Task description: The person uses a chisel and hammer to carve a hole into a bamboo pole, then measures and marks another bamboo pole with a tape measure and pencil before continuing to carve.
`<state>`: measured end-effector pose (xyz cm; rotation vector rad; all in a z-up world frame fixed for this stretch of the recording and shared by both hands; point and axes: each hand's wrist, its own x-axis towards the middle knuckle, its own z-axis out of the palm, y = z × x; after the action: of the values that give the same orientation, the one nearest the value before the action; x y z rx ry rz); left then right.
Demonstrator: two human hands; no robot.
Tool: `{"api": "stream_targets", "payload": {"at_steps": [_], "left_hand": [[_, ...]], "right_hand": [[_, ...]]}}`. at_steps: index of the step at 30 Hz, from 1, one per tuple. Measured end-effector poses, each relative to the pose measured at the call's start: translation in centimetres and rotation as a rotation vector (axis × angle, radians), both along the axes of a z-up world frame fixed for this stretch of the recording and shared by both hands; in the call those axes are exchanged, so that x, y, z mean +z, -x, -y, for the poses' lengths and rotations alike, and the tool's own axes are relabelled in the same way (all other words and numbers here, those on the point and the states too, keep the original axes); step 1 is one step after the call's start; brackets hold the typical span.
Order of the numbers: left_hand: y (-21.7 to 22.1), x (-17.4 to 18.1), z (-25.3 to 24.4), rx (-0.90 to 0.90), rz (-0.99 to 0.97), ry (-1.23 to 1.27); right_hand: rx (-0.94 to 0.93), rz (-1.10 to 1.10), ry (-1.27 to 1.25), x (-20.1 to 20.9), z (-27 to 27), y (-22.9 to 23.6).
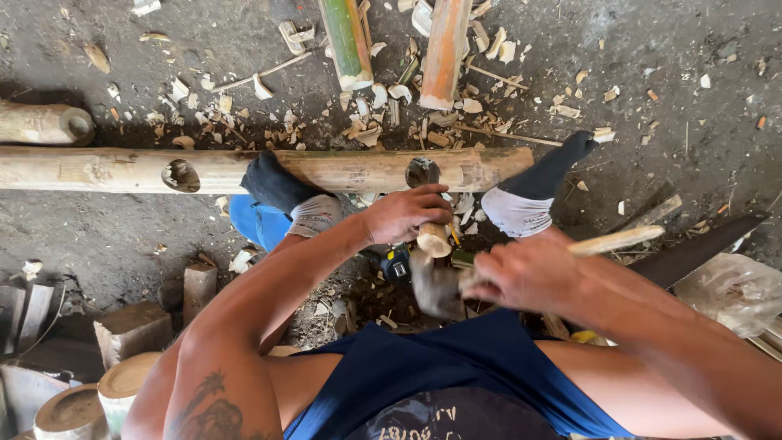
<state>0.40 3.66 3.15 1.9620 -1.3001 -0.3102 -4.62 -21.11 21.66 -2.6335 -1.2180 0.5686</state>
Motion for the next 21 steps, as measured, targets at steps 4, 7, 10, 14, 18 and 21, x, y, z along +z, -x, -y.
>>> {"api": "stream_targets", "payload": {"at_steps": [4,7,10,14,18,21], "left_hand": [[-0.7,-0.1,0.5,0.025,0.053,0.067],[-0.2,-0.5,0.1,-0.016,0.006,0.018],[0.2,-0.6,-0.6,-0.038,0.014,-0.037],[0.6,0.1,-1.1,-0.014,-0.005,-0.032],[0.0,0.5,-0.7,0.026,-0.007,0.003],[0.3,0.5,-0.5,0.049,-0.010,0.083]], "right_hand": [[-0.013,-0.121,0.283,0.5,-0.4,-1.0],[0.063,0.073,-0.172,-0.3,0.7,1.3],[0.059,0.110,-0.378,-1.7,1.9,2.6],[-0.034,0.015,-0.328,-1.9,1.9,3.1],[-0.022,0.022,-0.306,-0.9,0.9,1.8],[-0.047,0.013,-0.124,-1.0,0.3,0.5]]}}
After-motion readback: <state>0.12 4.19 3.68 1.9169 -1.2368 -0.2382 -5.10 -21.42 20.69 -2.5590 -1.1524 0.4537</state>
